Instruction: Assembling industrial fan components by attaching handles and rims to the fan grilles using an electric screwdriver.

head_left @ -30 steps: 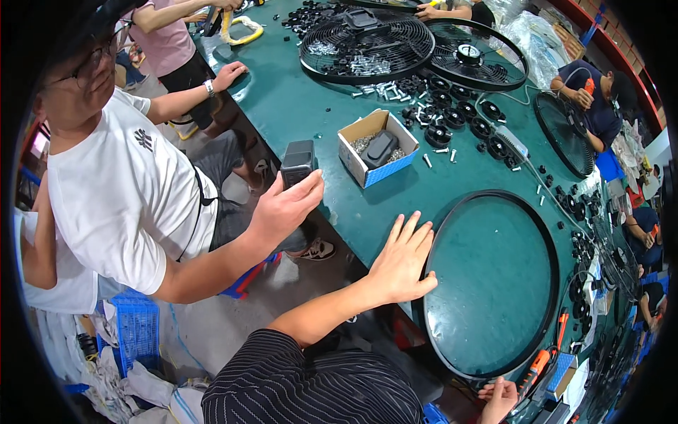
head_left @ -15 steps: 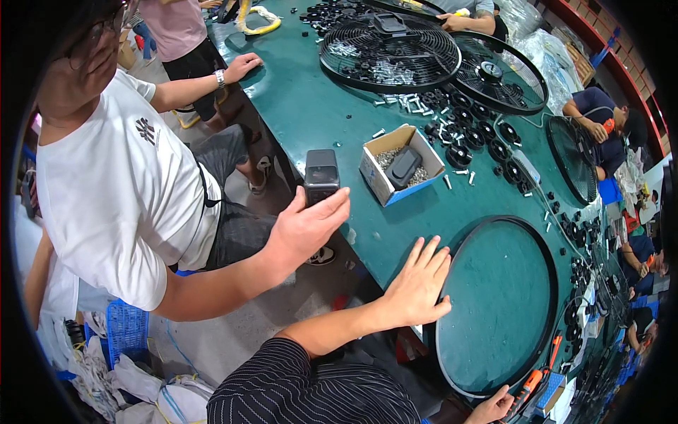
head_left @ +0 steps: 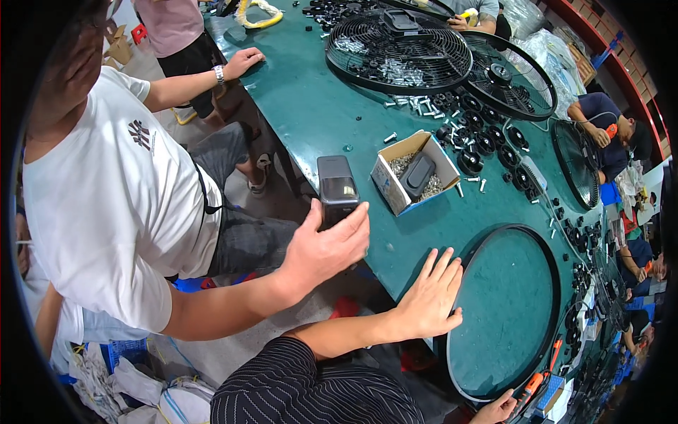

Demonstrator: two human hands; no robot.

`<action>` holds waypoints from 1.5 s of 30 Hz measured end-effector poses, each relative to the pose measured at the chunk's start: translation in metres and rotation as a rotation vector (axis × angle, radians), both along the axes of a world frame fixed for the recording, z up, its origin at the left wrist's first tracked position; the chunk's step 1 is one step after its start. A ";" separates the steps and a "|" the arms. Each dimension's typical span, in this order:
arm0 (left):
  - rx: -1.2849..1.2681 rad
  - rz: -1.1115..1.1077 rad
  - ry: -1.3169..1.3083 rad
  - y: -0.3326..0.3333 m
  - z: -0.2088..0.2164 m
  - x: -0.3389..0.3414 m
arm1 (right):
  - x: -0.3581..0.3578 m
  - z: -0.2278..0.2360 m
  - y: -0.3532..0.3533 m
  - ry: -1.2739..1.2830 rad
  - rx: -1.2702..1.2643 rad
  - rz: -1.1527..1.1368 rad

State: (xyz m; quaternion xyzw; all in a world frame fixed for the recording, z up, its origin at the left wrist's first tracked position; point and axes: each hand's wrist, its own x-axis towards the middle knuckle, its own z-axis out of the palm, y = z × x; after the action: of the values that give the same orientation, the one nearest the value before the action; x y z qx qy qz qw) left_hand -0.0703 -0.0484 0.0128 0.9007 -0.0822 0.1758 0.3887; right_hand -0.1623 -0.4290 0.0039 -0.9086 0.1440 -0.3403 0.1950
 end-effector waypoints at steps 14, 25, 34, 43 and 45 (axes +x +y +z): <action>0.016 -0.039 0.054 0.002 -0.004 0.008 | 0.005 -0.013 -0.008 -0.005 0.057 -0.039; 0.015 -0.050 0.069 0.003 0.001 0.010 | 0.003 -0.012 -0.005 -0.015 0.042 -0.045; -0.004 -0.050 0.080 0.003 0.000 0.012 | 0.004 -0.001 0.002 0.079 0.068 -0.107; 0.007 -0.066 0.138 -0.001 0.005 0.018 | 0.003 -0.008 -0.010 0.070 0.066 -0.077; 0.013 -0.067 0.155 -0.001 0.005 0.018 | 0.003 -0.008 -0.012 0.060 0.046 -0.063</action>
State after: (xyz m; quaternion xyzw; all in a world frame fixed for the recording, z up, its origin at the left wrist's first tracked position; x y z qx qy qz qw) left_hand -0.0521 -0.0497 0.0179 0.9108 -0.0831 0.0921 0.3938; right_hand -0.1592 -0.4408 -0.0042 -0.9086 0.1859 -0.3155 0.2009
